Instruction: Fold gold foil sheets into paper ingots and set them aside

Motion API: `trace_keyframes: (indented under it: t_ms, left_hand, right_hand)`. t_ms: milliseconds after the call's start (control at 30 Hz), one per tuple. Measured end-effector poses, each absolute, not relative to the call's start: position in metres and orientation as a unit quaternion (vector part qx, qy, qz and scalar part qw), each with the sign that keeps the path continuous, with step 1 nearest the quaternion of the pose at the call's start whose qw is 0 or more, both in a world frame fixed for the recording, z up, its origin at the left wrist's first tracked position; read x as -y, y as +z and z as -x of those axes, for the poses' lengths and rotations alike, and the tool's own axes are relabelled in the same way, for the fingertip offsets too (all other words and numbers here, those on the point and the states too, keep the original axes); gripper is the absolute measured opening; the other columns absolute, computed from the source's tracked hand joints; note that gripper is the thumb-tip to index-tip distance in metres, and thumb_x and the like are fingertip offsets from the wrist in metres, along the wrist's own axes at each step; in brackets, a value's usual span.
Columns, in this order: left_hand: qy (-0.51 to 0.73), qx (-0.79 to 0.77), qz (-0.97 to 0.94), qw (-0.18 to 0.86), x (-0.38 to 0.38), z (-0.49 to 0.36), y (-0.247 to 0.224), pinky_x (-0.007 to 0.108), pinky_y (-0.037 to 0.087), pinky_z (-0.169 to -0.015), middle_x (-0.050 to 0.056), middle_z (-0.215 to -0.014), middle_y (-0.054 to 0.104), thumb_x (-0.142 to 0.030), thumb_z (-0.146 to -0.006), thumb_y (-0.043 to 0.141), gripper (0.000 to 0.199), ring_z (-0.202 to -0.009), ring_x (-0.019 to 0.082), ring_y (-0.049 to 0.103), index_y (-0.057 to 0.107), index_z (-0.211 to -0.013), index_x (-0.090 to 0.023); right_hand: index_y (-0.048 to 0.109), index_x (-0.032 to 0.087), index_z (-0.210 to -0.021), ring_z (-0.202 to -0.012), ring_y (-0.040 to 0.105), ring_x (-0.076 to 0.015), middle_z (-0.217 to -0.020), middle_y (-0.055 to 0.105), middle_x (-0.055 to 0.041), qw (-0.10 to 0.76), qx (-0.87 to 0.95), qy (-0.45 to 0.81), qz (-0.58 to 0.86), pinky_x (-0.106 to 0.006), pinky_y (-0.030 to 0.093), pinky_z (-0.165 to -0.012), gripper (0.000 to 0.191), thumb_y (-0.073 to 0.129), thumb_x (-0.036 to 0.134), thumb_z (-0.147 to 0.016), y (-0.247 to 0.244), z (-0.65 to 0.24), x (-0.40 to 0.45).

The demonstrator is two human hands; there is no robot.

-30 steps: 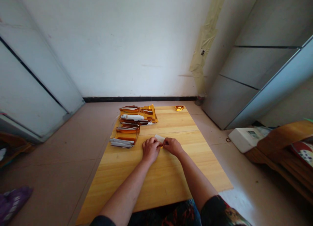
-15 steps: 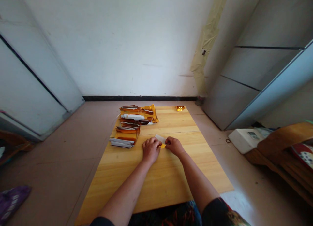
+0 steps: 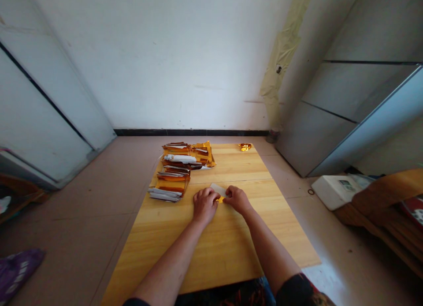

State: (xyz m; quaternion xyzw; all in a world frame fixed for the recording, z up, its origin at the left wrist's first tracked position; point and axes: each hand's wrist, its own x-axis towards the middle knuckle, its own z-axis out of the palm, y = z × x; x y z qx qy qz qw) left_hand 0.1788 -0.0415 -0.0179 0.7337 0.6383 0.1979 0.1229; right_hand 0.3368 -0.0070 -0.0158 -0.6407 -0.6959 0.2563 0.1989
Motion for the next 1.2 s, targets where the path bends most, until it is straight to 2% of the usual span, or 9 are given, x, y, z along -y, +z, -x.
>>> trace_keyframes:
  t_ms: [167, 333, 433, 567, 1200]
  left_hand:
    - [0.203, -0.635, -0.735, 0.123, 0.042, -0.178, -0.017, 0.034, 0.029, -0.091, -0.001, -0.105, 0.057, -0.022, -0.079, 0.058, 0.019, -0.102, 0.017, 0.047, 0.065, -0.092, -0.033]
    - [0.196, -0.628, -0.745, 0.113, 0.044, -0.179, -0.017, 0.035, 0.029, -0.093, 0.000, -0.111, 0.056, -0.020, -0.082, 0.054, 0.034, -0.104, 0.018, 0.046, 0.061, -0.109, -0.040]
    - [0.191, -0.613, -0.761, 0.098, 0.046, -0.179, -0.019, 0.037, 0.028, -0.097, -0.001, -0.120, 0.053, -0.017, -0.082, 0.053, 0.039, -0.111, 0.019, 0.043, 0.061, -0.110, -0.044]
    - [0.186, -0.606, -0.769, 0.083, 0.047, -0.179, -0.023, 0.039, 0.027, -0.099, -0.001, -0.126, 0.050, -0.016, -0.082, 0.053, 0.040, -0.115, 0.021, 0.041, 0.061, -0.109, -0.045]
    - [0.187, -0.601, -0.775, 0.064, 0.055, -0.179, -0.030, 0.041, 0.028, -0.100, 0.000, -0.127, 0.049, -0.024, -0.088, 0.048, 0.034, -0.115, 0.020, 0.042, 0.059, -0.112, -0.045]
  right_hand:
    - [0.062, 0.019, -0.074, -0.062, 0.052, -0.0103, -0.067, 0.061, 0.0024, 0.221, 0.698, 0.278, 0.622, -0.018, 0.035, -0.058, 0.019, 0.053, 0.005, -0.063, -0.018, -0.342, 0.003]
    - [0.062, 0.018, -0.076, -0.062, 0.052, -0.0109, -0.066, 0.060, 0.0025, 0.262, 0.703, 0.273, 0.602, -0.018, 0.037, -0.058, 0.017, 0.052, 0.010, -0.064, -0.027, -0.347, 0.005]
    - [0.060, 0.018, -0.077, -0.062, 0.051, -0.0108, -0.070, 0.059, 0.0019, 0.308, 0.708, 0.265, 0.577, -0.018, 0.039, -0.058, 0.017, 0.049, 0.013, -0.066, -0.032, -0.349, 0.011]
    - [0.060, 0.018, -0.076, -0.062, 0.051, -0.0113, -0.070, 0.059, 0.0007, 0.327, 0.720, 0.243, 0.561, -0.019, 0.040, -0.061, 0.018, 0.047, 0.012, -0.066, -0.036, -0.350, 0.018]
    - [0.059, 0.018, -0.074, -0.061, 0.052, -0.0125, -0.069, 0.059, -0.0008, 0.390, 0.699, 0.199, 0.566, -0.021, 0.043, -0.060, 0.017, 0.044, 0.016, -0.065, -0.048, -0.347, 0.033]
